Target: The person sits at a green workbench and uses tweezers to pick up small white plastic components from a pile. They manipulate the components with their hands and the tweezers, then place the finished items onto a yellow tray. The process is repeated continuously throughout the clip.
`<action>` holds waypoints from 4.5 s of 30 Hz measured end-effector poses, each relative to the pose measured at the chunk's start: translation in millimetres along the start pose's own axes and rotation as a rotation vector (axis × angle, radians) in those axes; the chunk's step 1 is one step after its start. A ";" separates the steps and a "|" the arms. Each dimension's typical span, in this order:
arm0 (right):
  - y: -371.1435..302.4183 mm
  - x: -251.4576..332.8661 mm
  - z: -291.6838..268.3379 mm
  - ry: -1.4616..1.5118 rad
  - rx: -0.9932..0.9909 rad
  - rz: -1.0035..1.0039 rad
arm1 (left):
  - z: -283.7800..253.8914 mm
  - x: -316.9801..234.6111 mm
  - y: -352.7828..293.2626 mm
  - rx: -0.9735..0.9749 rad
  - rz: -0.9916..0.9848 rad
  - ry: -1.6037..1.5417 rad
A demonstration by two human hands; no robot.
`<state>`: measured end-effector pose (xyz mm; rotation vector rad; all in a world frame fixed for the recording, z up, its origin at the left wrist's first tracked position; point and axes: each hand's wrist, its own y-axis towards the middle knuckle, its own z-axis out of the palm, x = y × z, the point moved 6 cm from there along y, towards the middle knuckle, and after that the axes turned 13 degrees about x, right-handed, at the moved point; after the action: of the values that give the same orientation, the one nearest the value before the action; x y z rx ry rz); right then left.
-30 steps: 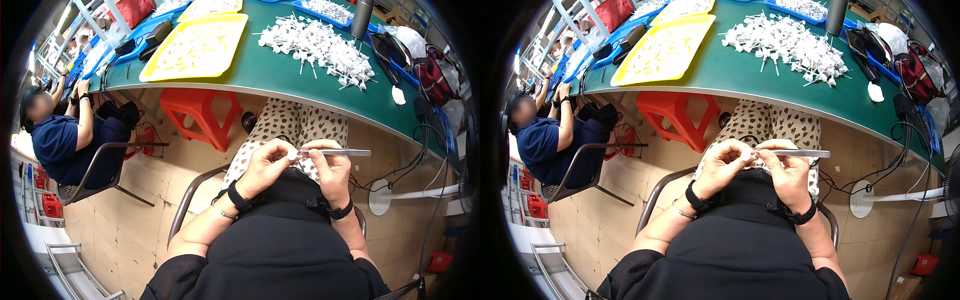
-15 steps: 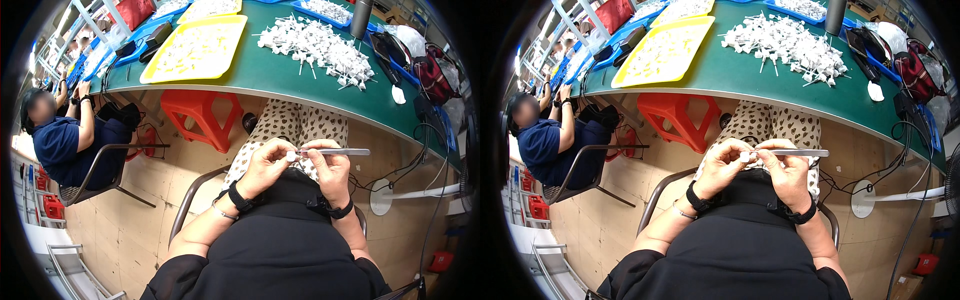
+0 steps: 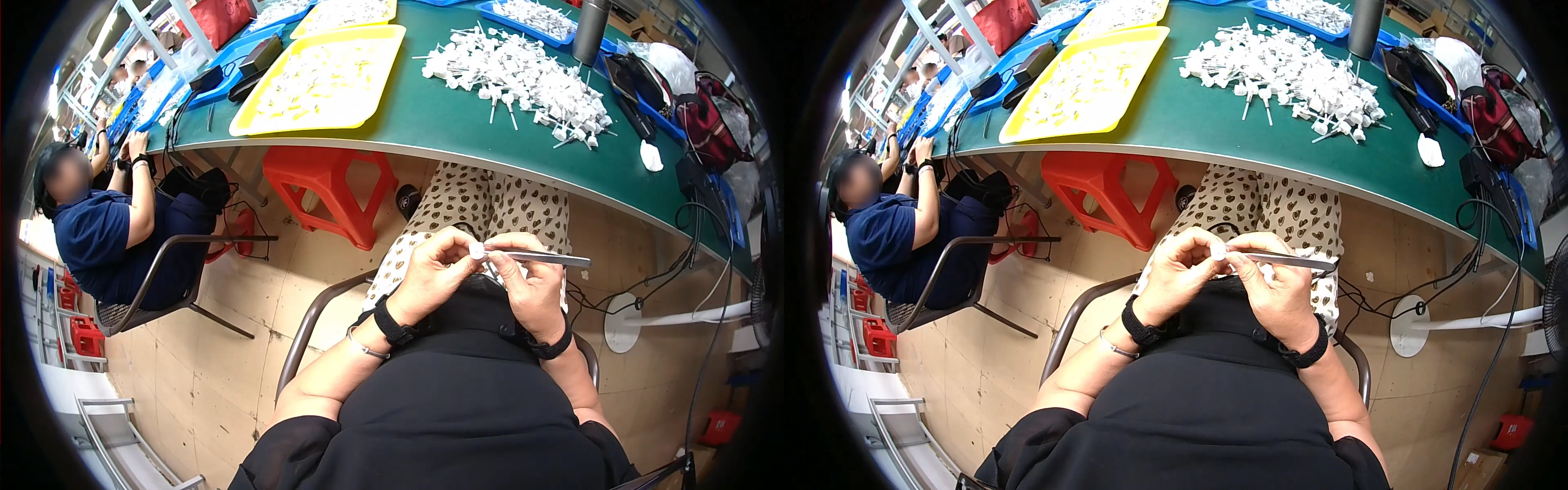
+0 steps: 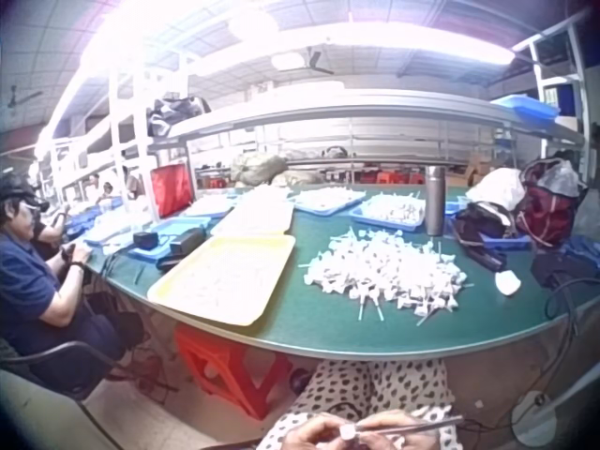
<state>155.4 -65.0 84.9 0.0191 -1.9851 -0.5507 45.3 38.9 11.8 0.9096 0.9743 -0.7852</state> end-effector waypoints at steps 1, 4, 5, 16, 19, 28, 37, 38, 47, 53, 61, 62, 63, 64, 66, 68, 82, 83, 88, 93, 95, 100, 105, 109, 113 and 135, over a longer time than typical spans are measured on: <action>0.1 0.6 0.2 -0.005 0.004 0.007 | -0.4 0.7 -0.1 -0.001 -0.004 0.002; -0.6 -0.7 0.3 0.002 0.015 0.034 | -1.3 1.4 -0.4 -0.004 -0.021 0.020; -1.7 -3.0 0.0 0.033 0.008 0.047 | -1.1 -0.2 -0.7 -0.005 -0.030 0.033; -5.9 -16.9 -12.0 0.341 -0.181 0.043 | -60.4 -139.4 50.7 -0.434 0.435 0.404; -4.6 -10.8 -10.0 0.332 -0.155 0.037 | -150.4 -190.3 75.6 -0.710 0.324 1.014; -5.2 -15.7 -10.5 0.297 -0.167 0.042 | -75.3 -114.1 187.9 -0.161 -0.040 1.332; -6.0 -12.0 -16.9 0.322 -0.165 0.031 | -44.5 -71.6 240.2 -0.100 -0.284 1.475; -7.4 -12.7 -18.6 0.336 -0.150 0.041 | -45.9 -71.8 239.1 -0.120 -0.292 1.453; -9.7 -16.5 -24.9 0.306 -0.177 -0.010 | -34.9 -85.6 140.7 -0.115 0.040 0.335; -5.5 -19.0 -16.7 0.466 -0.175 -0.034 | -8.2 -52.6 33.2 -0.111 0.035 0.354; -7.2 -14.5 -11.2 0.445 -0.133 -0.022 | 11.1 -34.8 8.5 -0.048 0.114 0.481; -7.3 -12.7 -10.4 0.431 -0.126 -0.017 | 12.9 -37.1 7.9 -0.049 0.123 0.501; -7.1 -10.8 -9.7 0.418 -0.119 -0.014 | 13.2 -35.5 7.1 -0.054 0.131 0.508; -6.5 -8.8 -8.7 0.408 -0.115 -0.013 | 12.7 -34.1 6.4 -0.056 0.140 0.518; -6.1 -6.8 -7.0 0.358 -0.108 -0.029 | 13.3 -34.1 6.1 -0.067 0.189 0.581; -6.4 -5.2 -6.2 0.316 -0.108 -0.039 | 14.9 -38.9 5.4 -0.085 0.266 0.686; -7.2 -4.8 -4.8 0.084 -0.118 -0.052 | 18.5 -41.8 3.9 -0.078 0.241 0.751; -7.3 -5.2 -4.8 0.069 -0.116 -0.054 | 18.3 -41.3 3.8 -0.077 0.241 0.752; -7.4 -4.0 -4.6 0.046 -0.123 -0.051 | 18.1 -38.9 3.3 -0.069 0.254 0.766; -7.0 -2.5 -4.1 0.009 -0.122 -0.058 | 18.9 -39.1 3.2 -0.065 0.255 0.771; -7.5 -3.2 -4.0 0.003 -0.124 -0.056 | 19.0 -39.3 3.2 -0.066 0.259 0.770; -6.7 -1.5 -4.7 -0.026 -0.119 -0.071 | 19.4 -39.9 3.3 -0.053 0.253 0.769; -7.3 -3.1 -5.8 0.021 -0.125 -0.053 | 18.2 -37.4 2.8 -0.044 0.235 0.769; -7.1 -3.7 -6.4 0.045 -0.115 -0.019 | 18.2 -37.8 3.0 -0.041 0.235 0.765; -6.3 -3.7 -6.9 0.021 -0.103 -0.024 | 18.2 -37.8 2.7 -0.041 0.246 0.778; -5.7 -5.7 -7.1 0.197 -0.088 0.047 | 18.0 -37.0 3.4 -0.024 0.275 0.749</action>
<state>162.9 -71.4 80.5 -0.0272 -1.7642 -0.5828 41.0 29.5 51.8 1.3207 1.4558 -0.1797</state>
